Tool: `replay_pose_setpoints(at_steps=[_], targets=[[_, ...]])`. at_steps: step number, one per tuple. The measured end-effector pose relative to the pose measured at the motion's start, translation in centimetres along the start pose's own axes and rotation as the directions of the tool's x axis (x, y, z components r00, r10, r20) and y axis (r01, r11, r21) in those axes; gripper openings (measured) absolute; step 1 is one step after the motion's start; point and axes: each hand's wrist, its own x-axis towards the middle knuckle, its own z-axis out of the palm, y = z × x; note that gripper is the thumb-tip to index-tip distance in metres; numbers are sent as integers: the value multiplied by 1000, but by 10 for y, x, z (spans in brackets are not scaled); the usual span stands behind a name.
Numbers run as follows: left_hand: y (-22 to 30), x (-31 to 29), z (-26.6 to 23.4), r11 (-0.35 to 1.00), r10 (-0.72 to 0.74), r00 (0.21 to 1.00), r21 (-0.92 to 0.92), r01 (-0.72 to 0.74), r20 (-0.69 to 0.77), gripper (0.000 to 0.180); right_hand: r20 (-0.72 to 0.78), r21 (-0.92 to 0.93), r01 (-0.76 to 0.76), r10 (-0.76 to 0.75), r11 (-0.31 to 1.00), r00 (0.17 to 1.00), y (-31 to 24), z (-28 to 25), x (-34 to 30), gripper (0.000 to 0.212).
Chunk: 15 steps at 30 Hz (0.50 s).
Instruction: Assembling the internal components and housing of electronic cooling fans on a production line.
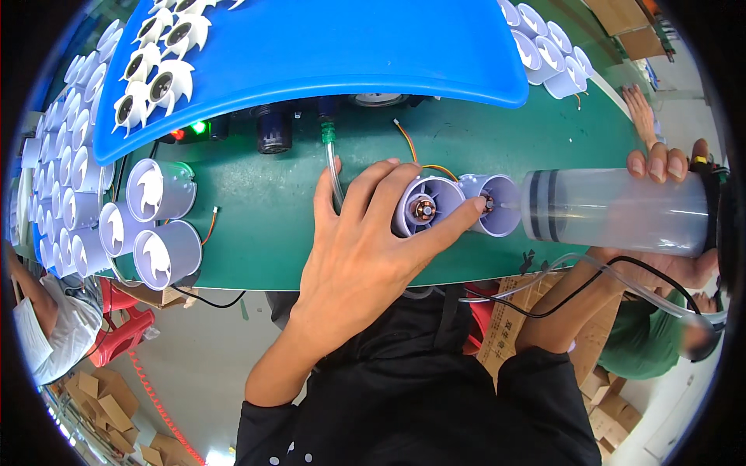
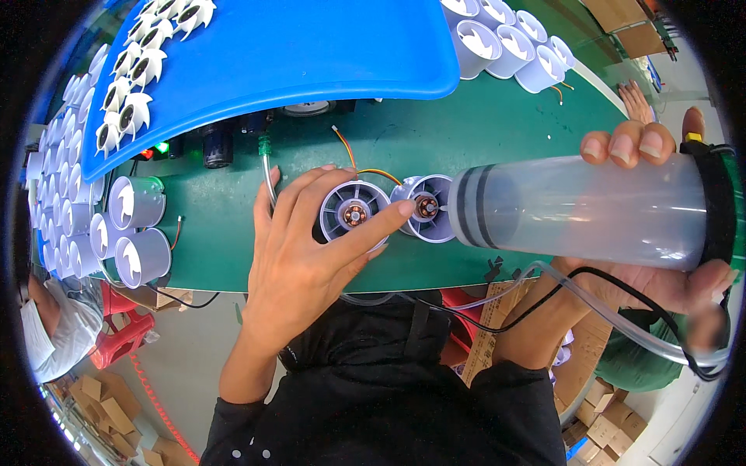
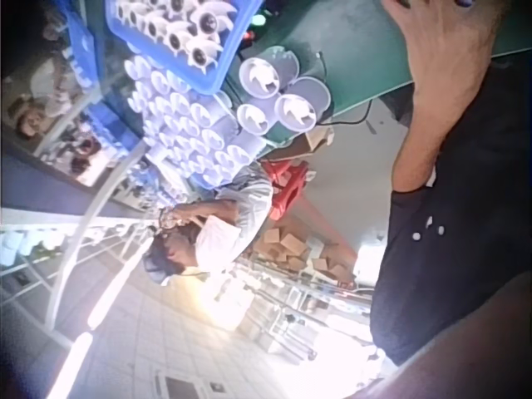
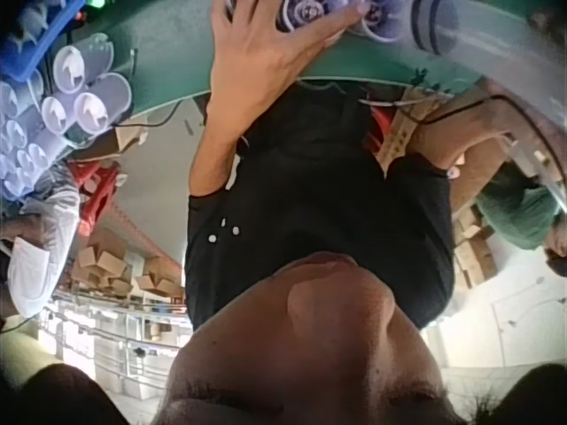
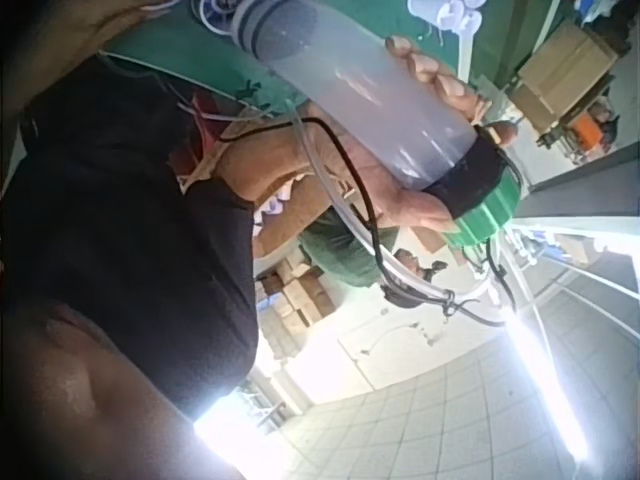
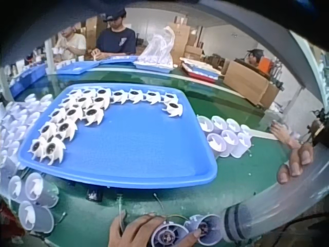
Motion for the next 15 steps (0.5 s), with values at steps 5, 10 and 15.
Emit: replay_pose_setpoints(at_steps=[5, 10, 15], targets=[[1, -1, 2, 999, -25, 999, 33, 25, -20, 63, 62, 15, -59, 58, 998, 996, 1, 8, 2, 101], [2, 0, 2, 999, -31, 999, 3, 32, -23, 63, 70, 26, -8, 6, 1000, 998, 4, 8, -1, 104], [0, 0, 1, 1000, -15, 1000, 7, 15, -15, 63, 267, 86, -54, 29, 995, 963, 5, 5, 6, 103]])
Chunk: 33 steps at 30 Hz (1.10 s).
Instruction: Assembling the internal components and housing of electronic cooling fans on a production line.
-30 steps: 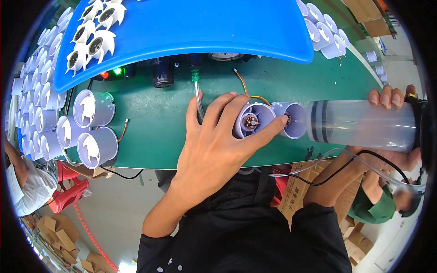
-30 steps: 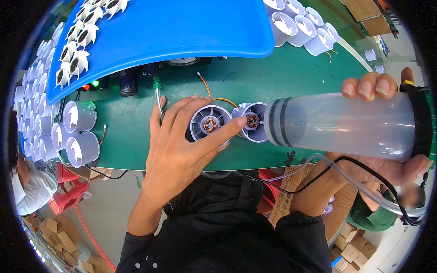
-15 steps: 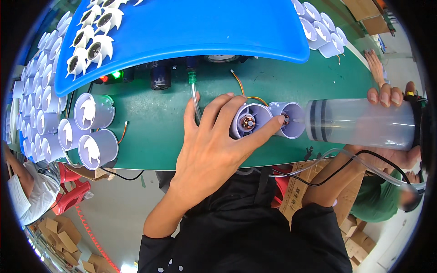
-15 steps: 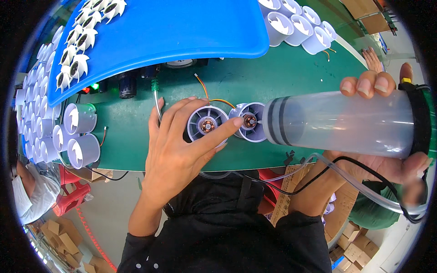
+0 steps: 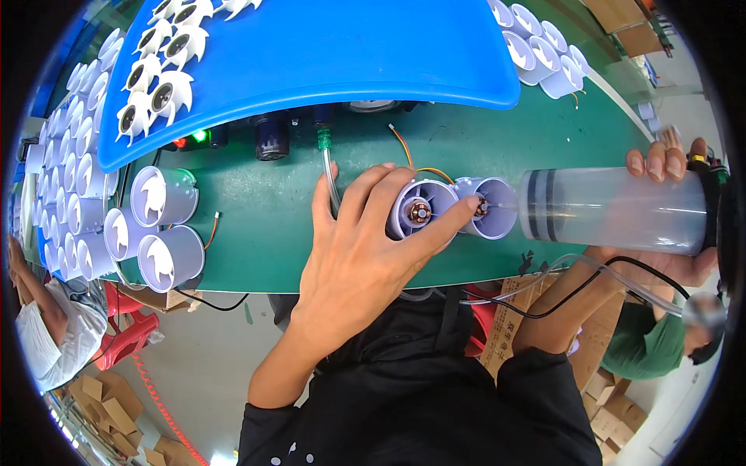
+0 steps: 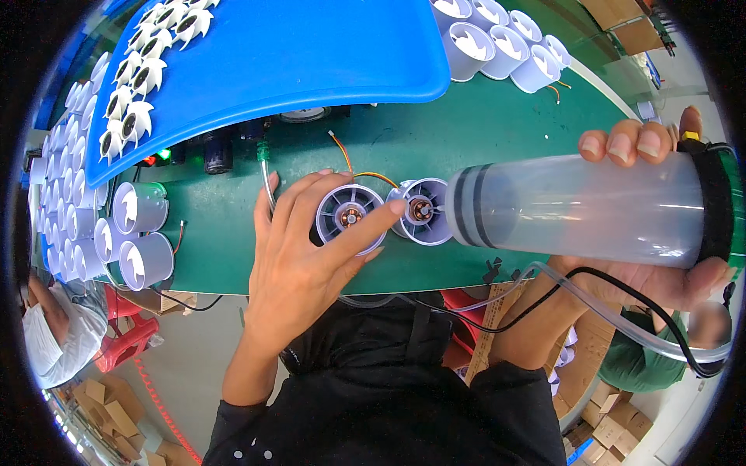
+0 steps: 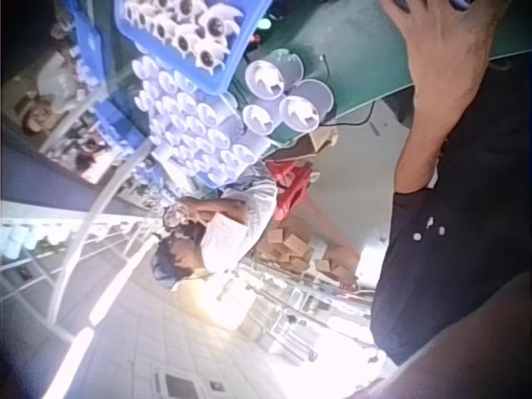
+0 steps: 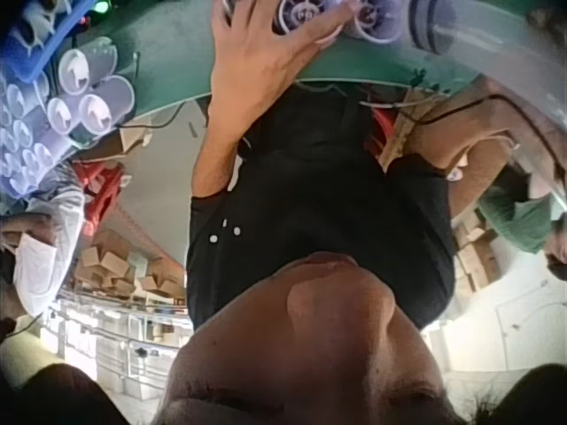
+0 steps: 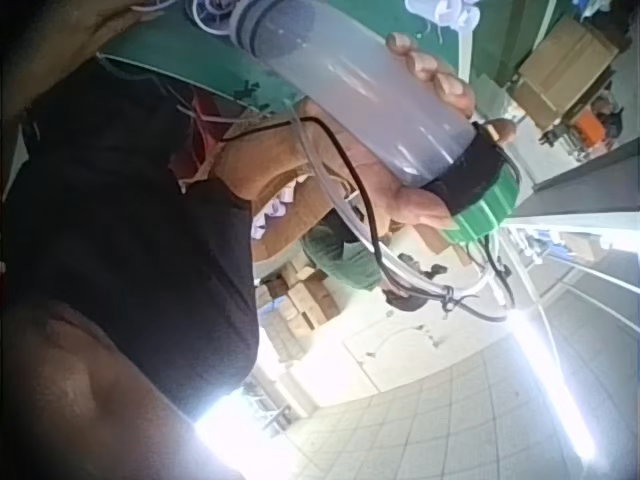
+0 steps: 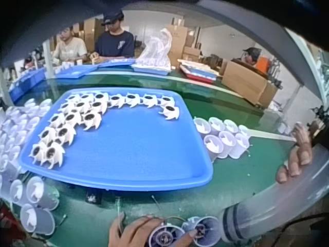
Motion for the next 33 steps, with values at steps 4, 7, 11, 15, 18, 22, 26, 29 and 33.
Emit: replay_pose_setpoints(at_steps=[4, 7, 11, 15, 18, 22, 26, 29, 33], targets=[[-1, -1, -1, 996, -41, 999, -85, 41, 12, 73, -97, -16, -41, 39, 999, 995, -2, 7, -4, 104], [-4, -2, 3, 998, -20, 1000, -60, 19, -10, 77, -372, -155, -10, -49, 988, 927, -1, 11, -6, 103], [-4, -3, 3, 998, -24, 1000, -62, 23, -12, 76, -347, -130, -36, -11, 991, 938, -1, 10, -7, 102], [-3, -2, 1, 997, -30, 1000, -67, 30, 5, 75, -16, 51, 9, -8, 999, 1000, 0, -11, -6, 109], [-4, -3, 2, 996, -31, 1000, -81, 30, -6, 75, -366, 0, 84, -78, 996, 927, 1, -6, -11, 92], [-6, -5, 3, 994, -20, 999, -109, 16, -44, 80, -185, 172, 78, -45, 982, 982, -5, -26, -17, 96], [-3, -4, 0, 997, -7, 993, -71, -2, -118, 78, -421, 282, 187, -54, 941, 905, -13, -23, -23, 89], [-3, -17, -6, 995, 1, 915, -91, -41, -404, 52, -464, 402, 160, 50, 901, 884, 6, -17, -21, 83], [32, 15, -47, 864, -113, 978, -504, 9, -176, 58, -468, 375, -76, 259, 924, 845, 10, 21, -20, 95]])
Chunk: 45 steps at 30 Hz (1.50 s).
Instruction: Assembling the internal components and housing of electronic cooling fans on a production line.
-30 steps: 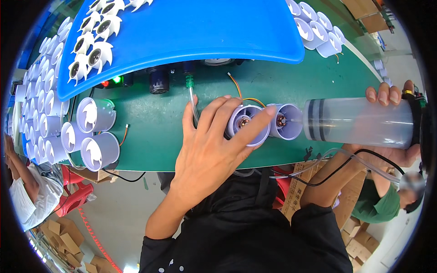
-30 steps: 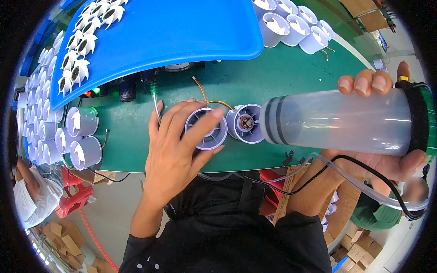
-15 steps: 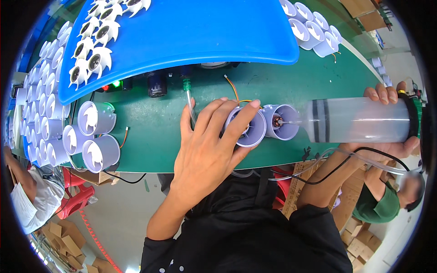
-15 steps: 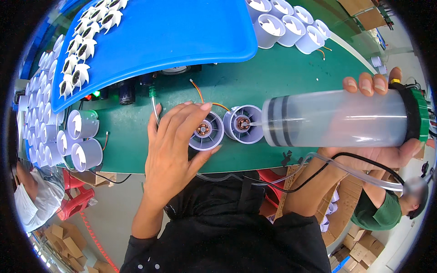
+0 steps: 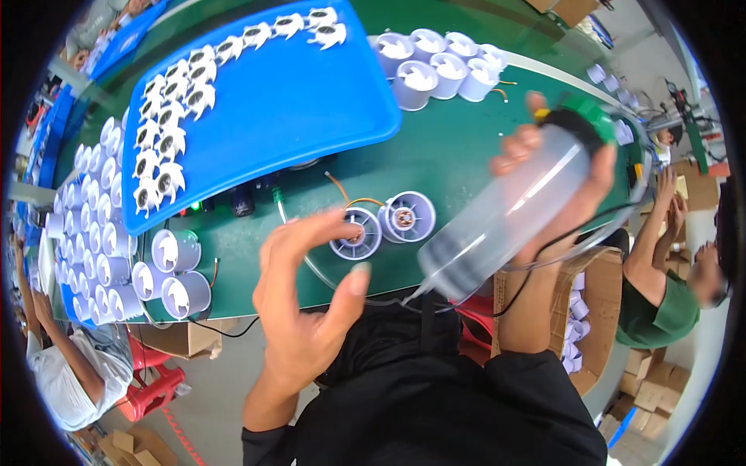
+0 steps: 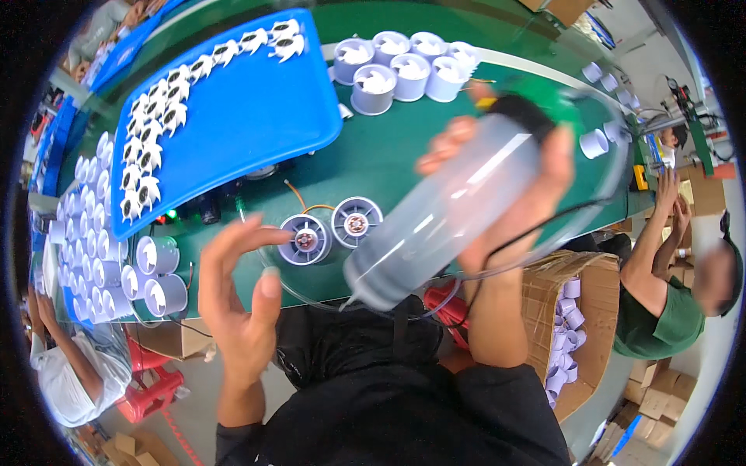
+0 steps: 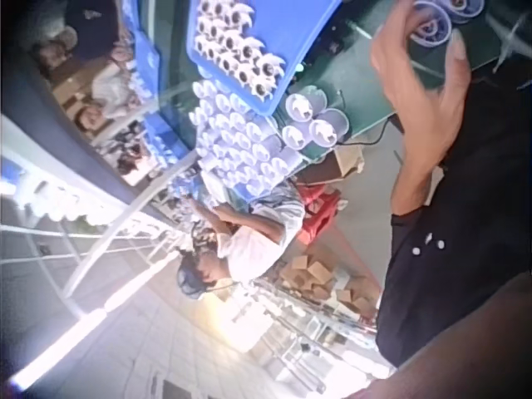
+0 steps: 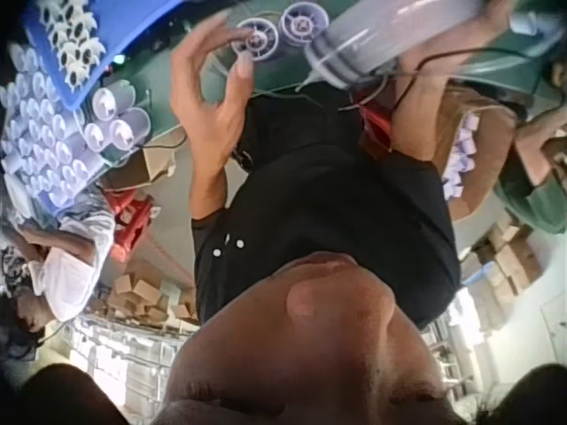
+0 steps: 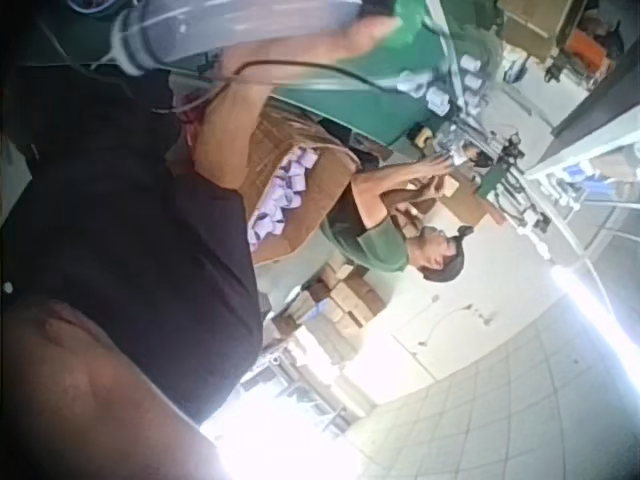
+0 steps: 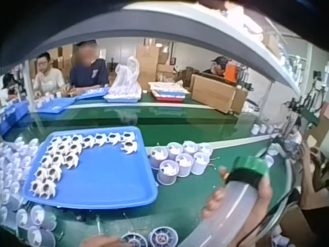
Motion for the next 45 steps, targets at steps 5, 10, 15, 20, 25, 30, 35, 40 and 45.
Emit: replay_pose_setpoints(at_steps=[5, 10, 15, 20, 25, 30, 35, 40, 45], targets=[[36, 48, 10, 647, -361, 640, -312, 696, 679, 99, -9, 35, -38, 38, 999, 999, 31, 28, -3, 85], [41, 57, 21, 605, -212, 580, -360, 710, 787, 71, 98, -427, 73, -34, 901, 995, 4, -6, -9, 84], [37, 55, 10, 602, -305, 574, -313, 735, 760, 74, 190, -904, -76, -554, -422, 811, -150, -142, 51, 62], [23, 71, 14, 614, -131, 531, -352, 706, 837, 51, -60, -588, -547, -641, -597, 765, -275, -341, 50, 59], [19, 71, 11, 592, -138, 552, -379, 712, 822, 52, 89, -816, -115, -321, -566, 943, -178, -257, 52, 39], [11, 75, 12, 644, -179, 564, -337, 687, 806, 57, 46, -983, 33, -66, -180, 997, -36, -106, 9, 48], [10, 75, 17, 628, -140, 642, -434, 646, 754, 52, 324, -928, 322, 17, -189, 946, 1, -63, -7, 50], [17, 88, 9, 641, -82, 568, -393, 659, 819, 57, 208, -761, -38, 298, 647, 932, -8, -36, -19, 95], [27, 116, 27, 829, 49, 499, -314, 463, 865, 61, 351, -554, 122, 99, 823, 931, -20, -27, -20, 161]])
